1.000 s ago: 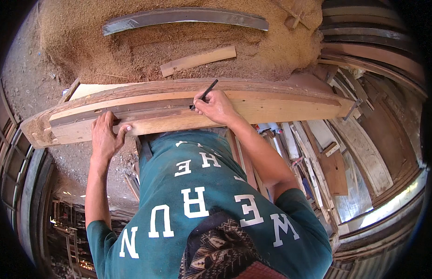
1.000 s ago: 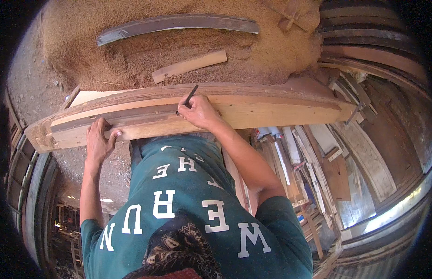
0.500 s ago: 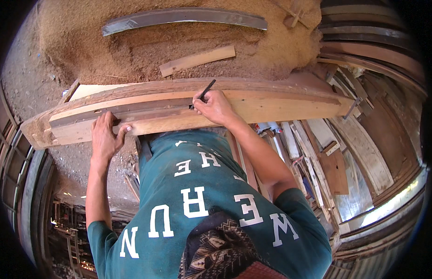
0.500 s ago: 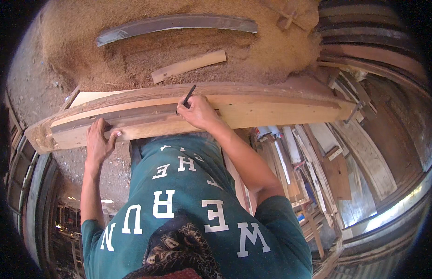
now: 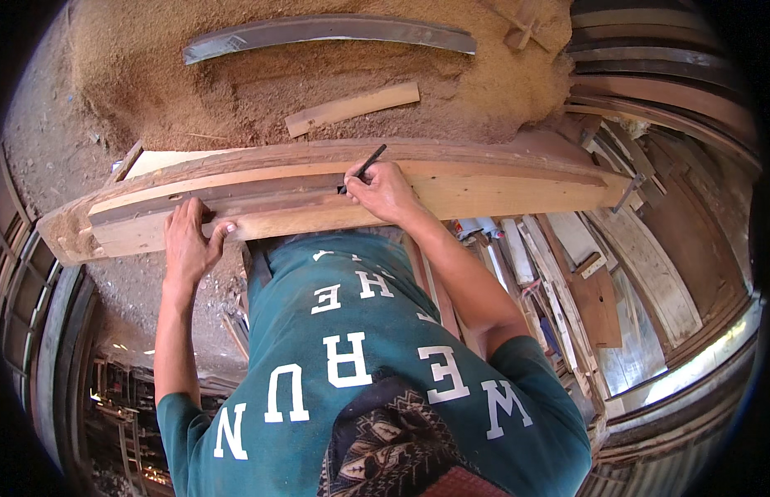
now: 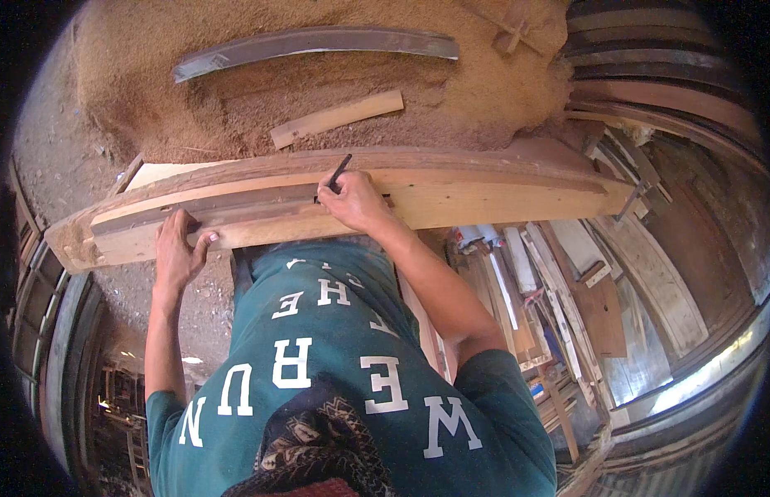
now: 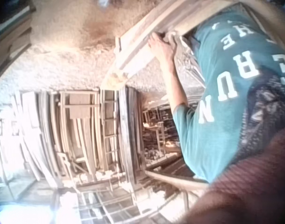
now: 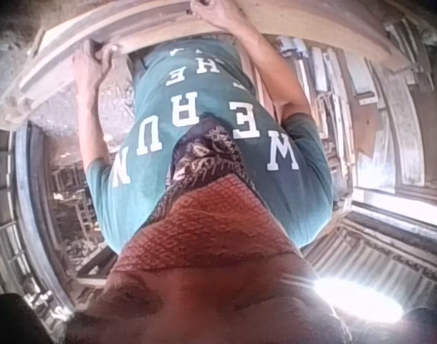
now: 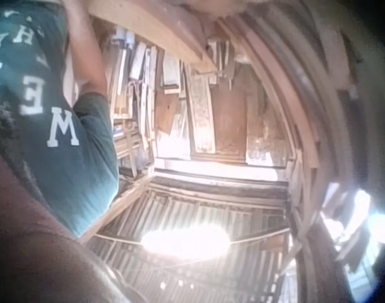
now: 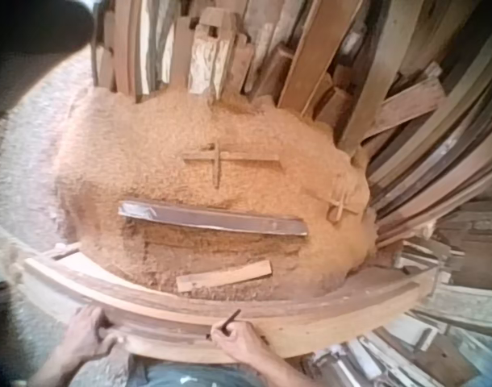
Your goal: The person marks a piece of wood with a pencil and then cuts it using a power circular saw.
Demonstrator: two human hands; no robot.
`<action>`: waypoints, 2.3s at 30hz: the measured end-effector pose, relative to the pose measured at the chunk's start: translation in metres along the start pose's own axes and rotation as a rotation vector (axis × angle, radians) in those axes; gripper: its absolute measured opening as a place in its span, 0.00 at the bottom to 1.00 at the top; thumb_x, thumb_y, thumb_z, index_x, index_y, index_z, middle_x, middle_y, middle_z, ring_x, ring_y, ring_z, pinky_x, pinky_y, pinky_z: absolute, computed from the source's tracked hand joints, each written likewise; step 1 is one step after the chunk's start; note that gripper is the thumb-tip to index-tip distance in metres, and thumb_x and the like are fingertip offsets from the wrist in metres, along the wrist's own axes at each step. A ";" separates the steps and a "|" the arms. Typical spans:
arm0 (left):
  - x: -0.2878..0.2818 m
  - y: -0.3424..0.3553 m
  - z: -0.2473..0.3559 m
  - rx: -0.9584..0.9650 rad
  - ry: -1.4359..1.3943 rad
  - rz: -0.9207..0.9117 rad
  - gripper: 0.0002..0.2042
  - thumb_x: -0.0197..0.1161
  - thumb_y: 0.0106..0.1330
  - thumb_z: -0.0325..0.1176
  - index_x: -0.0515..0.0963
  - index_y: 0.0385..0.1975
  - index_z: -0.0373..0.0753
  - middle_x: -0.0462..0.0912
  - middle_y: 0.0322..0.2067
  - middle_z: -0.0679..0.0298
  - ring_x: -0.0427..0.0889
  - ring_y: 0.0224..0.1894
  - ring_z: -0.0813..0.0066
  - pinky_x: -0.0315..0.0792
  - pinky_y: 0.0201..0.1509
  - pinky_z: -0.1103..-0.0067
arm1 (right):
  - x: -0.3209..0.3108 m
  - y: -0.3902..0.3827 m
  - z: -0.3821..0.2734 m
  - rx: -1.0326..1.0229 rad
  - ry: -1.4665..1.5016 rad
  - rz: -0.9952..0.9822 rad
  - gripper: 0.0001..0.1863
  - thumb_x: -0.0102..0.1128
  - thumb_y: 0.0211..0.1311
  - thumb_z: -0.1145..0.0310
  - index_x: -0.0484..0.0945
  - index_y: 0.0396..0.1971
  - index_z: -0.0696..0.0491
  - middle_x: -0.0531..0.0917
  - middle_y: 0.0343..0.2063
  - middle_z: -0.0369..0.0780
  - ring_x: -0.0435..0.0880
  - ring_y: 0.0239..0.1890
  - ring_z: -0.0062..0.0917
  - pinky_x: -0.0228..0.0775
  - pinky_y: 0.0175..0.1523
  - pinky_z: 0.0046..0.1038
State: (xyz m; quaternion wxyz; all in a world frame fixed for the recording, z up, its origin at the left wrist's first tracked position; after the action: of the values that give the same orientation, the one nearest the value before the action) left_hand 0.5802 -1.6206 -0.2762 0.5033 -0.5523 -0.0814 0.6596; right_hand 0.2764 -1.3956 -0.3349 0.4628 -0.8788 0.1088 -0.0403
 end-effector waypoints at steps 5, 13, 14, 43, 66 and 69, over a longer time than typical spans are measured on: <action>-0.001 -0.003 0.000 0.011 -0.038 -0.011 0.28 0.74 0.64 0.56 0.78 0.48 0.36 0.83 0.40 0.55 0.80 0.50 0.52 0.65 0.63 0.59 | -0.004 -0.006 -0.005 0.090 0.181 -0.043 0.08 0.64 0.70 0.69 0.86 0.40 0.58 0.87 0.27 0.36 0.83 0.28 0.17 0.76 0.35 0.24; 0.010 -0.030 0.000 0.145 0.030 0.317 0.29 0.77 0.61 0.50 0.78 0.56 0.39 0.79 0.51 0.56 0.75 0.56 0.53 0.60 0.69 0.56 | -0.006 -0.036 -0.035 -0.045 0.252 0.020 0.08 0.65 0.71 0.74 0.85 0.46 0.58 0.88 0.32 0.36 0.83 0.31 0.14 0.77 0.38 0.20; 0.016 -0.035 -0.002 0.144 0.042 0.336 0.29 0.77 0.61 0.49 0.77 0.57 0.40 0.78 0.53 0.55 0.75 0.57 0.53 0.59 0.70 0.56 | -0.005 -0.039 -0.035 -0.056 0.234 0.032 0.08 0.65 0.70 0.75 0.85 0.46 0.58 0.88 0.32 0.36 0.83 0.31 0.14 0.77 0.38 0.20; 0.057 -0.024 0.054 0.359 0.268 0.215 0.23 0.75 0.53 0.35 0.78 0.50 0.40 0.77 0.47 0.56 0.75 0.54 0.52 0.69 0.58 0.60 | 0.020 -0.086 -0.005 -0.616 -0.148 0.324 0.04 0.70 0.62 0.75 0.82 0.33 0.58 0.87 0.30 0.44 0.87 0.33 0.33 0.78 0.40 0.31; 0.054 -0.022 0.058 0.347 0.307 0.206 0.21 0.76 0.53 0.37 0.76 0.44 0.41 0.76 0.45 0.56 0.76 0.53 0.53 0.69 0.56 0.60 | 0.016 -0.077 0.001 -0.632 -0.203 0.252 0.08 0.69 0.66 0.68 0.86 0.36 0.57 0.87 0.30 0.42 0.86 0.33 0.27 0.78 0.42 0.30; 0.054 -0.023 0.060 0.360 0.289 0.218 0.21 0.75 0.54 0.37 0.76 0.45 0.40 0.76 0.45 0.56 0.76 0.53 0.52 0.69 0.56 0.60 | 0.014 -0.077 -0.002 -0.583 -0.194 0.236 0.08 0.69 0.66 0.68 0.86 0.36 0.57 0.87 0.29 0.42 0.85 0.33 0.26 0.78 0.42 0.30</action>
State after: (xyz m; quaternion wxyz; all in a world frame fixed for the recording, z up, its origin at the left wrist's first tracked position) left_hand 0.5512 -1.5426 -0.2733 0.5258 -0.5481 0.1701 0.6279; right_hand 0.3018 -1.3578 -0.2707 0.2013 -0.9554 0.1724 0.1303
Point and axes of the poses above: each hand's wrist, its own y-axis towards the middle knuckle, its own x-axis out of the palm, z = x × y, the point moved 2 cm from there along y, towards the middle knuckle
